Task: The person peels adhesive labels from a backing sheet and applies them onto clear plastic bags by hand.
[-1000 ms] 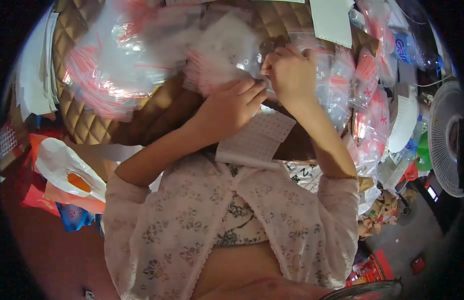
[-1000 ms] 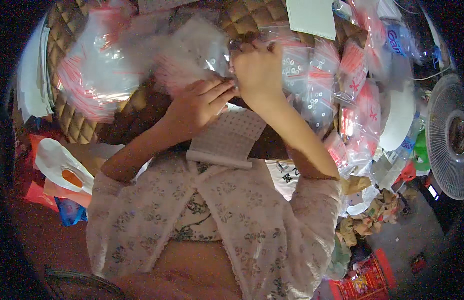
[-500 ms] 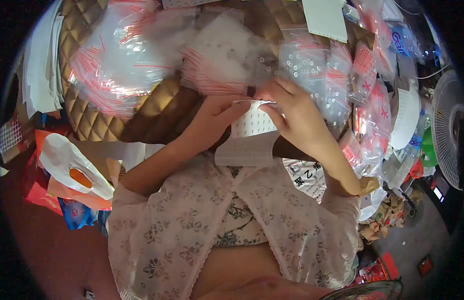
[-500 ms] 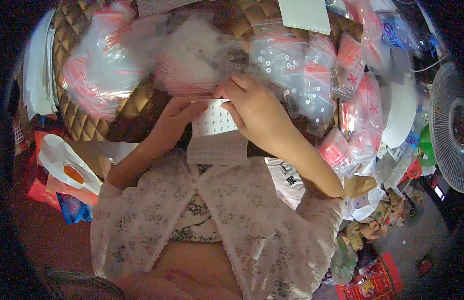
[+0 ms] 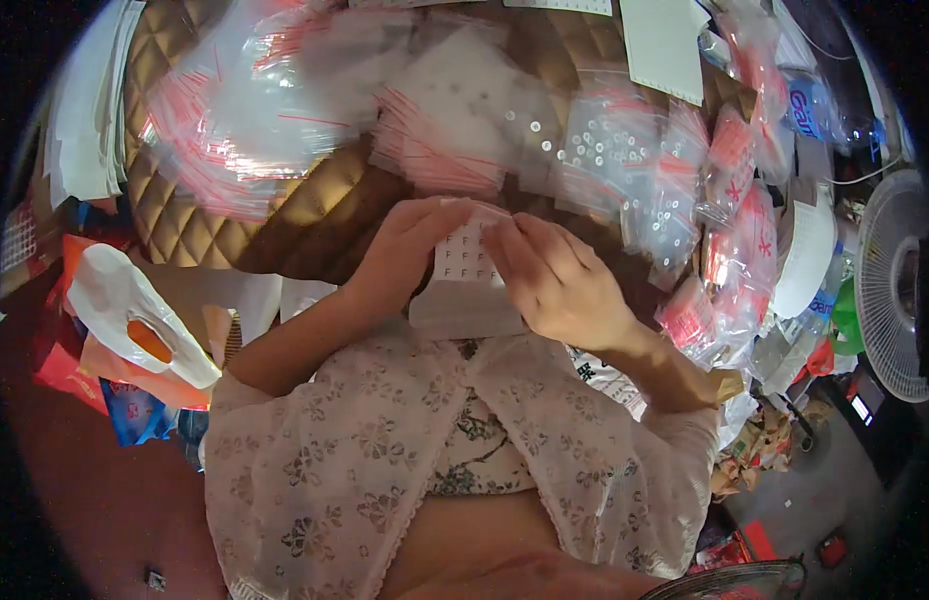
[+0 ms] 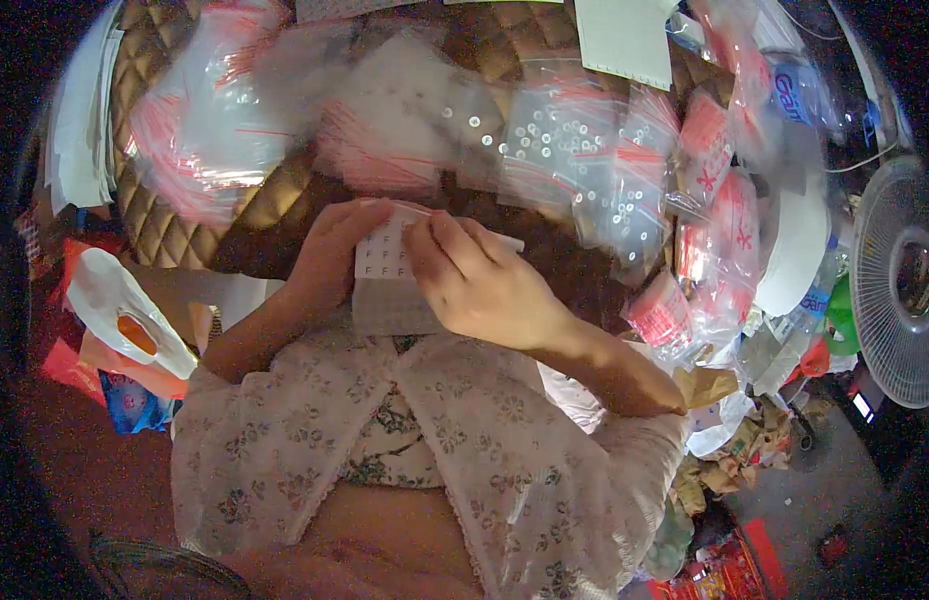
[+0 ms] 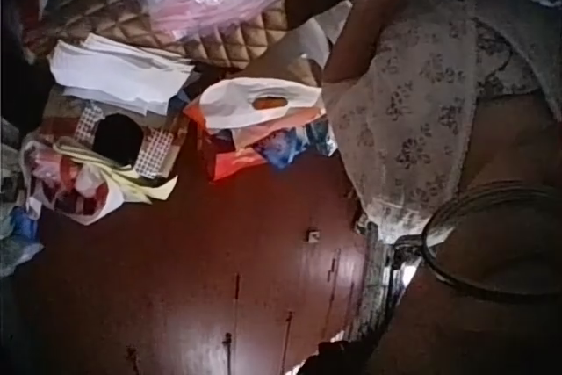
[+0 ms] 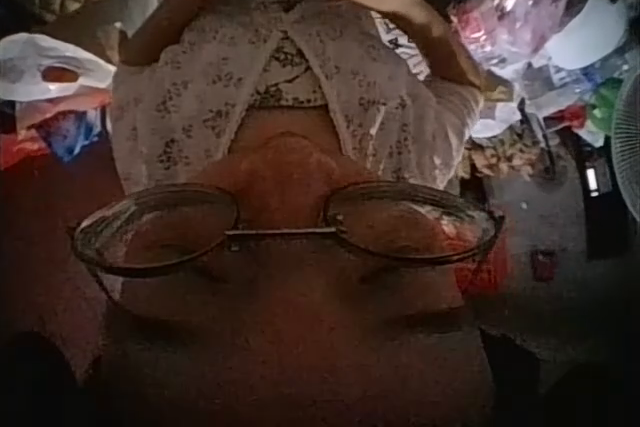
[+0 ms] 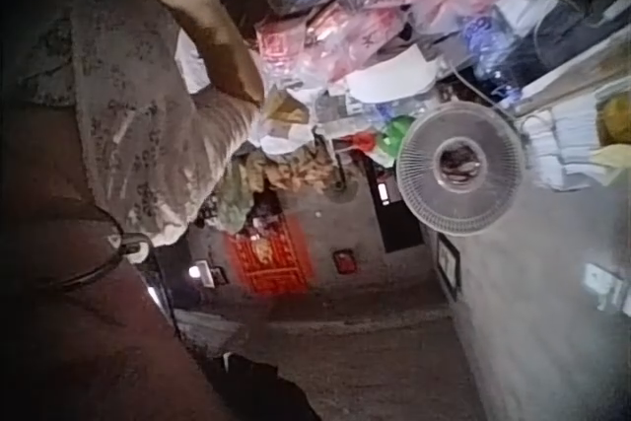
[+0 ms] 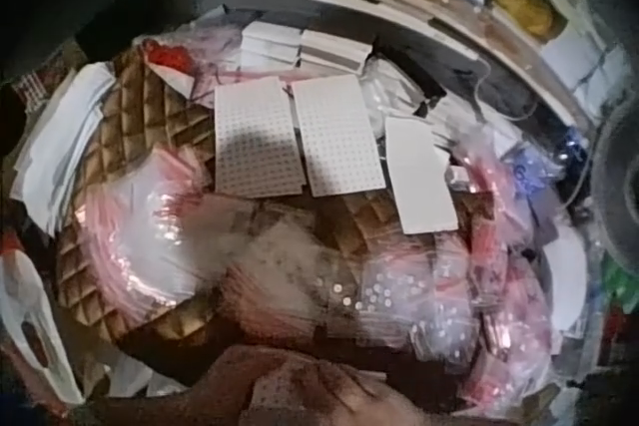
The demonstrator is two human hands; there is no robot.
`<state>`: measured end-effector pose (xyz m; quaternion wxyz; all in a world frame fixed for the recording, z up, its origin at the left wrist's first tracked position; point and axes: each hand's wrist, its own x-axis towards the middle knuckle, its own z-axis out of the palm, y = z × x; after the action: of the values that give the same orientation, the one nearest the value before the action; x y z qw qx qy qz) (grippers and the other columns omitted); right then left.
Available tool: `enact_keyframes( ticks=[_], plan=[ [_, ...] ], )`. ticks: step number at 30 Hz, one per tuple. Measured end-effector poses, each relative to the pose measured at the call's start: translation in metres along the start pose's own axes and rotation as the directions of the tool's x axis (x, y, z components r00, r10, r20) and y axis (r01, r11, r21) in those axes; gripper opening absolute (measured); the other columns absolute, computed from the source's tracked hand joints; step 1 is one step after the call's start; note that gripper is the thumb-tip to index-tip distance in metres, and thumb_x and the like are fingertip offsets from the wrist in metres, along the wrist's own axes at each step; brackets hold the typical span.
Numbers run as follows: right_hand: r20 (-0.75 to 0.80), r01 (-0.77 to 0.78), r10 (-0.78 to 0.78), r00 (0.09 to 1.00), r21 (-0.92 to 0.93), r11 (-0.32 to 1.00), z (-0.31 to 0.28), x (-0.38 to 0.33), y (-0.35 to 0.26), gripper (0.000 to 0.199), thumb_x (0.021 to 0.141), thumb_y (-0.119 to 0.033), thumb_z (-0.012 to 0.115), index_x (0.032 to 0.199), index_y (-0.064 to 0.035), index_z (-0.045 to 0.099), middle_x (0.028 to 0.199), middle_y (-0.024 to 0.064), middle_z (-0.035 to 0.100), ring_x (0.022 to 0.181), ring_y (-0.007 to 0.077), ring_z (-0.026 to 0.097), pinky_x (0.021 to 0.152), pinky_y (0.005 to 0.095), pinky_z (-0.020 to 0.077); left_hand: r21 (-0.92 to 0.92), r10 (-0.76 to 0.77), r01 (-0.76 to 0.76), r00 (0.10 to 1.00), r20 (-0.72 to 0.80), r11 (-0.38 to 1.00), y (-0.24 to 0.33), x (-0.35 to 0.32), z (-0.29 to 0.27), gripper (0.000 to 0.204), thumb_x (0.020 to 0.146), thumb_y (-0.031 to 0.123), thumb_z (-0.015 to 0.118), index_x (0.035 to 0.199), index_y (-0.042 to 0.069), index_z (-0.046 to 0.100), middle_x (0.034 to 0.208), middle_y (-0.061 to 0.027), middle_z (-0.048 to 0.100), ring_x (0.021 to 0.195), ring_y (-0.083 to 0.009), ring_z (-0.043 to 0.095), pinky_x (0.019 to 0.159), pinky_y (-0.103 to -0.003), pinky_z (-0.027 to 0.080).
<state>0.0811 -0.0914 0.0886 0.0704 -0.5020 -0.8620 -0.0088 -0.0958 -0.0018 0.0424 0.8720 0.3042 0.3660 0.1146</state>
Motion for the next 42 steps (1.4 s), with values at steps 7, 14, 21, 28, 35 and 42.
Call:
enact_keyframes(
  ticks=[7,14,21,28,35,42],
  plan=[
    [0.037,0.049,-0.057,0.998,0.203,0.978,-0.007,0.013,0.019,0.031,0.069,-0.010,0.061,0.099,-0.0019,0.064,0.106,0.0091,0.058,0.098,0.0225,0.056,0.080,0.0330,0.0492,-0.050,-0.063,0.056,0.986,-0.155,0.997,0.013,-0.001,0.000,0.026,0.092,0.022,0.050,0.093,0.001,0.064,0.076,0.0005,0.061,0.071,-0.0109,0.059,0.062,-0.026,0.045],
    [0.145,-0.565,0.613,0.777,0.589,0.577,0.022,0.037,0.093,0.014,0.075,0.006,0.058,0.085,-0.0025,0.057,0.089,0.0079,0.056,0.081,0.0179,0.054,0.069,0.0293,0.0458,0.864,0.523,-0.358,0.690,0.501,-0.355,-0.007,0.024,-0.006,0.033,0.077,0.020,0.060,0.108,0.008,0.059,0.114,-0.0073,0.053,0.111,-0.0244,0.048,0.093,-0.039,0.037],
    [0.094,-0.443,0.469,0.878,0.529,0.724,0.059,0.052,0.076,0.030,0.063,0.014,0.059,0.085,-0.0015,0.047,0.090,0.0139,0.045,0.081,0.0338,0.050,0.066,0.0373,0.0441,0.759,0.440,-0.305,0.667,0.601,-0.575,-0.026,0.041,-0.010,0.040,0.083,0.029,0.052,0.117,0.010,0.056,0.130,-0.0091,0.048,0.123,-0.0227,0.040,0.098,-0.042,0.033],
    [0.118,-0.621,0.615,0.780,0.267,0.737,0.049,0.027,0.105,0.038,0.060,-0.005,0.079,0.081,-0.0040,0.048,0.081,0.0092,0.048,0.077,0.0305,0.050,0.065,0.0382,0.0416,0.802,0.424,-0.312,0.720,0.549,-0.509,-0.028,0.038,-0.009,0.039,0.083,0.028,0.051,0.117,0.011,0.057,0.132,-0.0078,0.047,0.124,-0.0223,0.039,0.099,-0.042,0.032],
    [0.014,-0.533,0.601,0.799,0.482,0.696,0.044,0.016,0.105,0.039,0.062,-0.007,0.080,0.079,-0.0043,0.046,0.078,0.0059,0.046,0.070,0.0196,0.048,0.062,0.0323,0.0405,0.814,0.501,-0.258,0.679,0.536,-0.521,-0.024,0.035,-0.005,0.039,0.081,0.027,0.053,0.117,0.014,0.057,0.128,-0.0072,0.048,0.123,-0.0224,0.040,0.100,-0.043,0.029],
    [0.177,-0.501,0.476,0.862,0.443,0.743,0.048,0.062,0.067,0.033,0.065,0.004,0.068,0.088,-0.0034,0.047,0.085,0.0169,0.051,0.076,0.0369,0.055,0.063,0.0431,0.0443,0.762,0.445,-0.312,0.662,0.603,-0.567,-0.032,0.040,-0.011,0.040,0.080,0.026,0.054,0.117,0.011,0.056,0.129,-0.0074,0.047,0.118,-0.0227,0.044,0.096,-0.042,0.033]
  ],
)
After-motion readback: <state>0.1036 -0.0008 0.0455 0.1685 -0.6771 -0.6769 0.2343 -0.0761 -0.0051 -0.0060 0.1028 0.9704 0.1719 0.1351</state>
